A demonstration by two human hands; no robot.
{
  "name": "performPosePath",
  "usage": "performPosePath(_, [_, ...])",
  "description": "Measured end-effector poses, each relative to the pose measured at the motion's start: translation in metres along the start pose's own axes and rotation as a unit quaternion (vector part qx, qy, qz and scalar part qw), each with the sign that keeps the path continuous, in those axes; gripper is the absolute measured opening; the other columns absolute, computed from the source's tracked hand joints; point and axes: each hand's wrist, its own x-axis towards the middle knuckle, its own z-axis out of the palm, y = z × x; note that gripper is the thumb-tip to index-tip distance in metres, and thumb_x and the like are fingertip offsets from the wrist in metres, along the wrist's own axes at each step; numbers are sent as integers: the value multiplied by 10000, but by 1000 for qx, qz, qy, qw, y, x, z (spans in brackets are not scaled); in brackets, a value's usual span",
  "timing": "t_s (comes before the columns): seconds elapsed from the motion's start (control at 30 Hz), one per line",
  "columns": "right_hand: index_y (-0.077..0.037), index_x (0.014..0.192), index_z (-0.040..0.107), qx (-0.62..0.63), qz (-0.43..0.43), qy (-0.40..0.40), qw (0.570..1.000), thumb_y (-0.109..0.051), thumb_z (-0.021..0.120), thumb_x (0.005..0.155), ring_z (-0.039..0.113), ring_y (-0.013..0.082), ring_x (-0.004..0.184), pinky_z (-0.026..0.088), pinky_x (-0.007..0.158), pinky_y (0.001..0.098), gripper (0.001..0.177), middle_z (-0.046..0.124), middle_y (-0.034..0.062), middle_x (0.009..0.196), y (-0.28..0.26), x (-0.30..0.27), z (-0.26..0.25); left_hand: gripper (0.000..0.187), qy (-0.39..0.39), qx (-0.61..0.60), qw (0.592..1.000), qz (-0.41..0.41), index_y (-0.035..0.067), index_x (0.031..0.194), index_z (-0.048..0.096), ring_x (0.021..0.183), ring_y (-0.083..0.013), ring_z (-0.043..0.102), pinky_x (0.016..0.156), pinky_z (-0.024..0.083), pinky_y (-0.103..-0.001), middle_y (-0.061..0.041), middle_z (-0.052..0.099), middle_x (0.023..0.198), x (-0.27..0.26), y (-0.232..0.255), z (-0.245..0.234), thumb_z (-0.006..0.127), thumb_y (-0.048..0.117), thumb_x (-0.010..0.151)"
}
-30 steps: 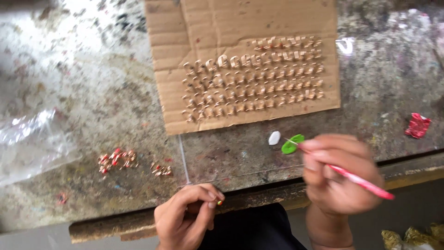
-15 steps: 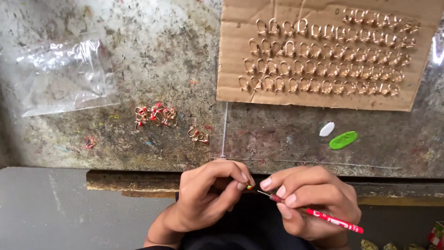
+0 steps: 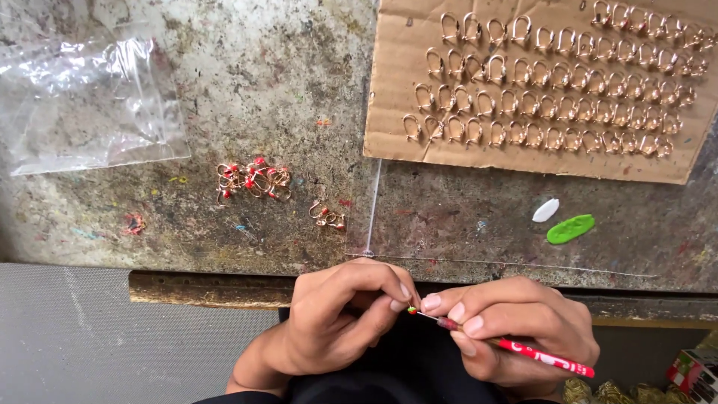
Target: Painting small red details onto gold-colored jewelry findings using a fine-tipped tool.
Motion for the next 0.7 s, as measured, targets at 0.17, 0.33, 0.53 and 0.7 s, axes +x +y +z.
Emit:
performPosePath(0.17, [-113,883,619,7,13,-20,1000,-116,713,849,888,204,754,755,675,184,100,726,76,825,-3,1,-3,43,-2,2,1000,-4,-41,1057,567,774,-199,724,621,600,-213,-197,707,958,-1,-1,0,563,-20,1019])
performPosePath(0.33, [-124,865,630,1,26,-26,999,-140,714,851,892,202,758,742,673,179,87,734,64,826,-5,1,-4,48,-1,10,1000,-1,-28,1063,575,783,-196,738,606,589,-204,-193,715,957,0,-2,0,564,0,1025])
performPosePath(0.53, [-110,910,627,22,7,-48,999,-107,725,851,904,222,788,767,708,193,115,733,75,856,0,2,-9,48,-3,5,1000,-1,-30,1061,575,738,-184,710,572,559,-201,-197,712,958,-1,-3,0,563,2,1027])
performPosePath(0.7, [-120,927,627,25,-15,-69,997,-101,741,845,906,202,810,760,701,173,142,740,55,868,4,3,-12,46,-5,11,1000,1,-28,1060,577,770,-195,728,588,570,-206,-193,717,954,1,-2,-1,566,-1,1024])
